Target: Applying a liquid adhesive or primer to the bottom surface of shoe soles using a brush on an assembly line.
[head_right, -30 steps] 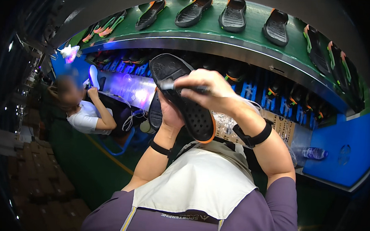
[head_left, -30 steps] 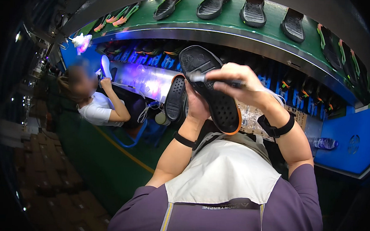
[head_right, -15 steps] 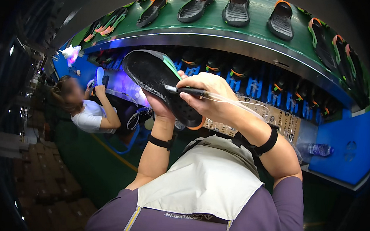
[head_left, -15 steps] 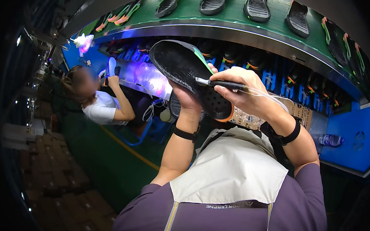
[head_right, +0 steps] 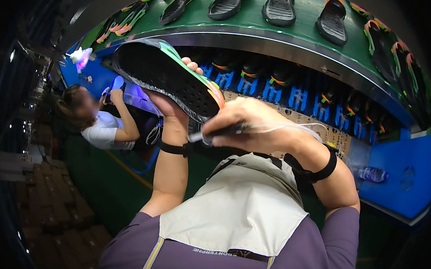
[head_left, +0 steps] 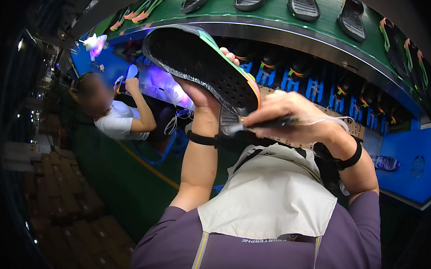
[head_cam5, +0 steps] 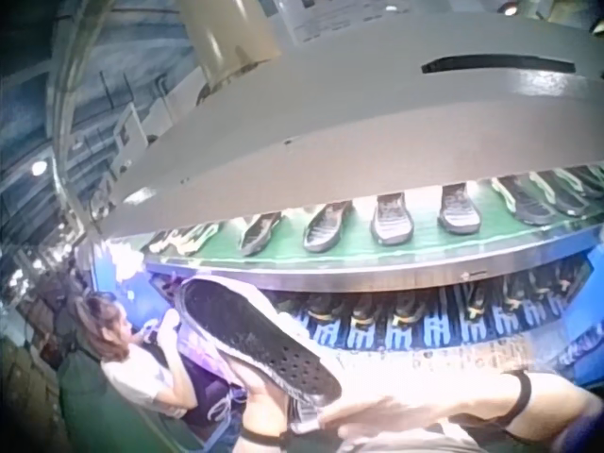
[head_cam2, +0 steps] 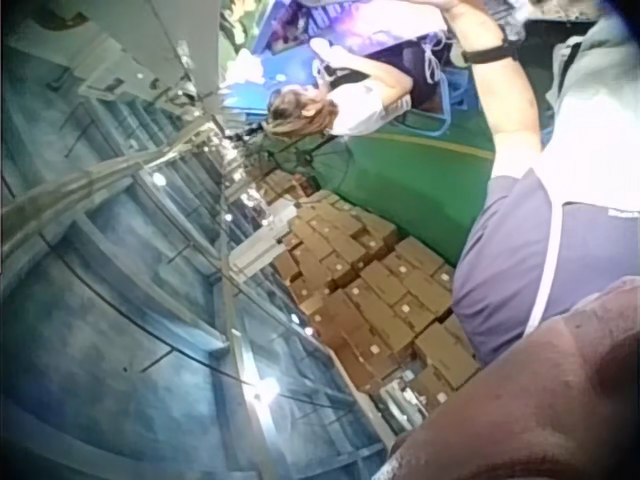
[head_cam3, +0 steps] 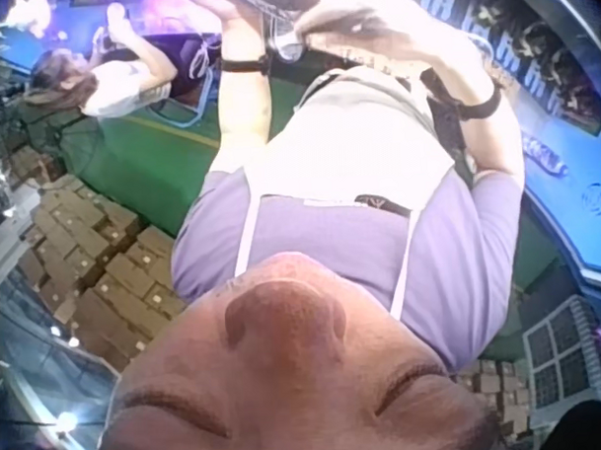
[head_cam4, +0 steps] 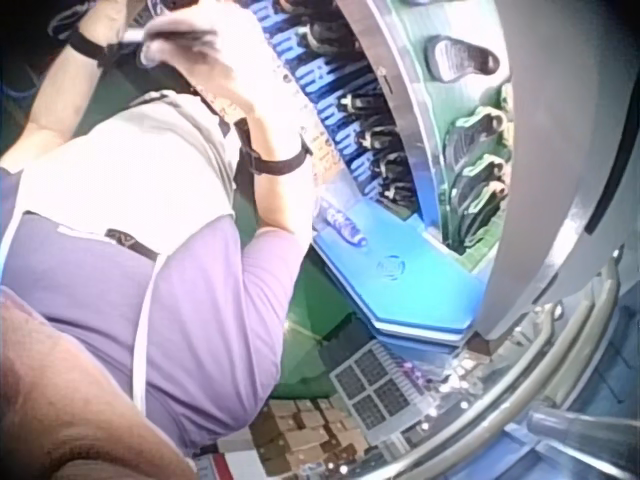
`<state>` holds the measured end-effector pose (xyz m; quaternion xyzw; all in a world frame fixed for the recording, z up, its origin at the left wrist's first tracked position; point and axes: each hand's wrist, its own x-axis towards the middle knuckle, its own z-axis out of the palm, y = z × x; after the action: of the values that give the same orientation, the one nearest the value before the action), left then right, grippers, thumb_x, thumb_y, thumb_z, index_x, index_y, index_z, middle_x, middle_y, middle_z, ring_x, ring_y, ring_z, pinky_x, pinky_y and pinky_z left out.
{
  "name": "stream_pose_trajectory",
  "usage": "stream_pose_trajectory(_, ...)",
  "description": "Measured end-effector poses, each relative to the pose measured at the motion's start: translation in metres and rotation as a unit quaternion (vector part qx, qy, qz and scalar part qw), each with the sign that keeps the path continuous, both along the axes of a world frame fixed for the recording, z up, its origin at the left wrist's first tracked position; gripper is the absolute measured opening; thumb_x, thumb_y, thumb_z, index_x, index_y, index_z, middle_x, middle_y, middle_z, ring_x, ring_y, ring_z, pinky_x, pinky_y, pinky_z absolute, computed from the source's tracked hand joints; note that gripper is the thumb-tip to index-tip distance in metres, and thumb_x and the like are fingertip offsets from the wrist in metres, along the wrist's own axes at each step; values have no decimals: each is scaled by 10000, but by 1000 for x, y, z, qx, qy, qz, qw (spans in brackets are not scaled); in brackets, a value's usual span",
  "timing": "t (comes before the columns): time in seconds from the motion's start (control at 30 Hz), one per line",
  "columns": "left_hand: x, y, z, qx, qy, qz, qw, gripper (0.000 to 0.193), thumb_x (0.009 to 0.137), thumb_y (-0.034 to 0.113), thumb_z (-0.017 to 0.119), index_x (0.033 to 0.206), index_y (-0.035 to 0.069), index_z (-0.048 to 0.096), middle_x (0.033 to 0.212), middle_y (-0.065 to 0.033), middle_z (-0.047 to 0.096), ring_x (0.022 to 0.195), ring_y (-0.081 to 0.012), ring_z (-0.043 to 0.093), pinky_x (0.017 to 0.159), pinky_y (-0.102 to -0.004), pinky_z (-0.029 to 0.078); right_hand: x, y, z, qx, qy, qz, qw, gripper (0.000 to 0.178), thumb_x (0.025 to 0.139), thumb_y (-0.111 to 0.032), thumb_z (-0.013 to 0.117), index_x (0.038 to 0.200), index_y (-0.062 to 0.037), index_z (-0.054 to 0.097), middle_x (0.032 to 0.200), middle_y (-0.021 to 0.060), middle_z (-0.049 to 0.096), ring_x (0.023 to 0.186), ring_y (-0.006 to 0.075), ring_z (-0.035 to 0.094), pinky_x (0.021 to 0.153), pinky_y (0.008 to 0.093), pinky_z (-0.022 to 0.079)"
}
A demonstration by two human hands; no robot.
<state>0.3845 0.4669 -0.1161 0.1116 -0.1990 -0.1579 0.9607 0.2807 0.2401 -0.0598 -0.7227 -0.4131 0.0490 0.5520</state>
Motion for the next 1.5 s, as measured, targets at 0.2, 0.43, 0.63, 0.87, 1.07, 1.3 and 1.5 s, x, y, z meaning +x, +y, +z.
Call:
stream_pose_trajectory(0.2, 18, -1, 12, 81, -62, -45, 994, 1108, 841, 901, 485, 1393, -58, 555, 1285, -249, 621, 1109, -374, 624, 1056, -531, 496, 10, -6, 2, -104, -178, -48, 977, 296, 852, -99, 823, 1145, -107, 778, 910, 95, 724, 878, 303, 676, 830, 410, 514)
stream_pose_trajectory(0.43, 40, -16, 23, 175, -106, -66, 977, 1226, 797, 963, 488, 1508, -36, 473, 1298, -316, 634, 1174, -444, 656, 1028, -562, 552, 20, -11, 5, -171, -203, -108, 958, 343, 840, -117, 829, 1178, -83, 785, 857, 82, 693, 806, 302, 615, 819, 409, 489)
stream_pose_trajectory(0.63, 59, -29, 29, 302, -136, -68, 941, 872, 1045, 750, 394, 1522, 33, 534, 1401, -132, 679, 1226, -205, 683, 1058, -365, 552, 26, -24, 16, -181, -95, -153, 967, 370, 807, -94, 840, 1173, -78, 791, 1007, 110, 765, 928, 319, 680, 843, 414, 545)
stream_pose_trajectory(0.87, 57, -65, 53, 472, -99, -119, 868, 722, 1081, 637, 477, 1312, -12, 693, 1180, -120, 760, 1038, -172, 727, 953, -337, 587, 27, -29, 19, -163, -55, -62, 983, 343, 847, -82, 819, 1185, -109, 772, 938, 118, 740, 939, 331, 697, 856, 444, 553)
stream_pose_trajectory(1.07, 62, -75, 70, 656, -182, -137, 719, 809, 1034, 719, 497, 1240, -24, 739, 1106, -129, 759, 979, -174, 703, 906, -346, 572, 30, -24, 12, -247, -196, -41, 948, 355, 830, -70, 797, 1182, -87, 753, 1006, 106, 724, 1007, 328, 688, 905, 439, 540)
stream_pose_trajectory(1.3, 66, -72, 63, 682, -202, -121, 692, 842, 1010, 762, 496, 1150, -21, 771, 1029, -119, 760, 925, -154, 691, 848, -338, 567, 36, -21, 0, -286, -261, -42, 921, 350, 862, -134, 790, 1209, -117, 753, 924, 55, 691, 958, 268, 662, 889, 418, 509)
stream_pose_trajectory(1.5, 76, -21, -19, 484, -38, -59, 872, 813, 1112, 669, 245, 1503, 29, 559, 1386, -117, 672, 1249, -203, 635, 1100, -367, 493, 32, -35, -2, -205, -136, -86, 965, 308, 817, -108, 830, 1122, -102, 788, 873, 59, 703, 839, 257, 660, 801, 393, 507)
